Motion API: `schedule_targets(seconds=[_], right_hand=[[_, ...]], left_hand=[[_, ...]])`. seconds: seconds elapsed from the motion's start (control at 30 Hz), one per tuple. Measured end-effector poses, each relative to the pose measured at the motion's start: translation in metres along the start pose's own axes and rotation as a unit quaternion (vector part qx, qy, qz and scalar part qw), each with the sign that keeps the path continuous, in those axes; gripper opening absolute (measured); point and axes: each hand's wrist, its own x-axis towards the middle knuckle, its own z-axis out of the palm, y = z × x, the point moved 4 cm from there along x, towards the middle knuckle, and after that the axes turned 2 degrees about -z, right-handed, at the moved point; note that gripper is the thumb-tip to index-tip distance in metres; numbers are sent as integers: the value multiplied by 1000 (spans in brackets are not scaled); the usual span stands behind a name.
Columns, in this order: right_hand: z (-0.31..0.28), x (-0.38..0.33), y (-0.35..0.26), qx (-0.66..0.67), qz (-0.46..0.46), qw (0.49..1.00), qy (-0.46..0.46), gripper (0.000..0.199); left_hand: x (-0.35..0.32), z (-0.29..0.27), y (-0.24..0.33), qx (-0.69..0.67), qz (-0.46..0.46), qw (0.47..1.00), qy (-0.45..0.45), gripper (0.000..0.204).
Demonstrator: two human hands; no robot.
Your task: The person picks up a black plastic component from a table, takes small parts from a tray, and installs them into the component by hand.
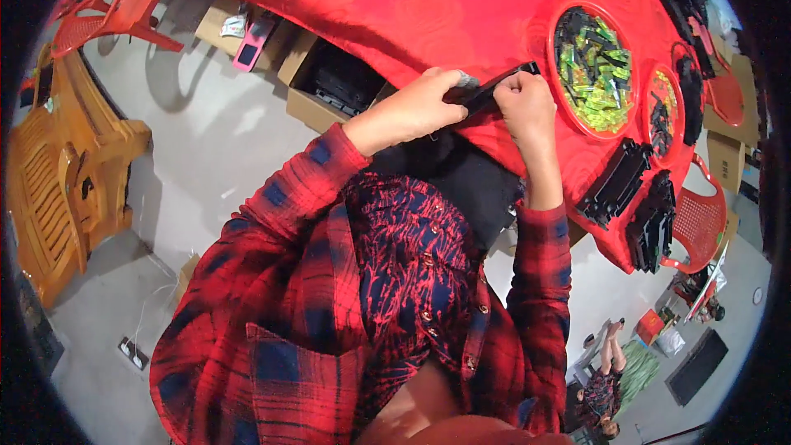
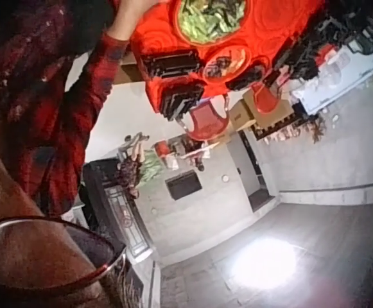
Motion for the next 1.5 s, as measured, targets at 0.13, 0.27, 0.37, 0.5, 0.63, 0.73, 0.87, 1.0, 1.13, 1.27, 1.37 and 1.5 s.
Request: schedule_targets(seconds=[0.13,0.27,0.37,0.5,0.63,0.73,0.87,1.0,1.13,1.27,1.37,1.5], right_hand=[[9,-10,-1,-16,-23,999,22,16],[5,-21,-16,-48,-59,994,71,13],[6,-35,-30,-86,-86,989,81,12],[10,-48,-45,-148,-117,979,75,13],[18,-66,-48,-171,-145,971,87,13],[20,-79,-55,-201,-123,969,70,14],[21,-90,-58,-218,-118,966,73,14],[21,-105,-65,-190,-137,970,69,15],[23,-116,-68,-169,-134,975,57,15],[24,-127,-71,-131,-149,978,65,14],[23,-141,-79,-133,-154,977,65,15],[25,-156,-90,-194,-113,974,25,18]], left_hand=[[-25,7,-27,-93,-108,987,72,30],[-32,8,-19,-75,-142,977,139,31],[-44,9,-11,-58,-153,973,160,33],[-65,16,-23,-76,-157,967,187,31],[-85,30,-31,-62,-167,961,214,32],[-101,34,-30,-64,-214,946,234,33],[-110,37,-27,-10,-168,962,215,31],[-125,40,-28,-27,-173,965,196,31],[-140,40,-22,-17,-193,963,188,32],[-149,37,-20,53,-201,962,177,34],[-161,38,-18,38,-169,967,188,33],[-176,38,-18,0,-180,974,137,28]])
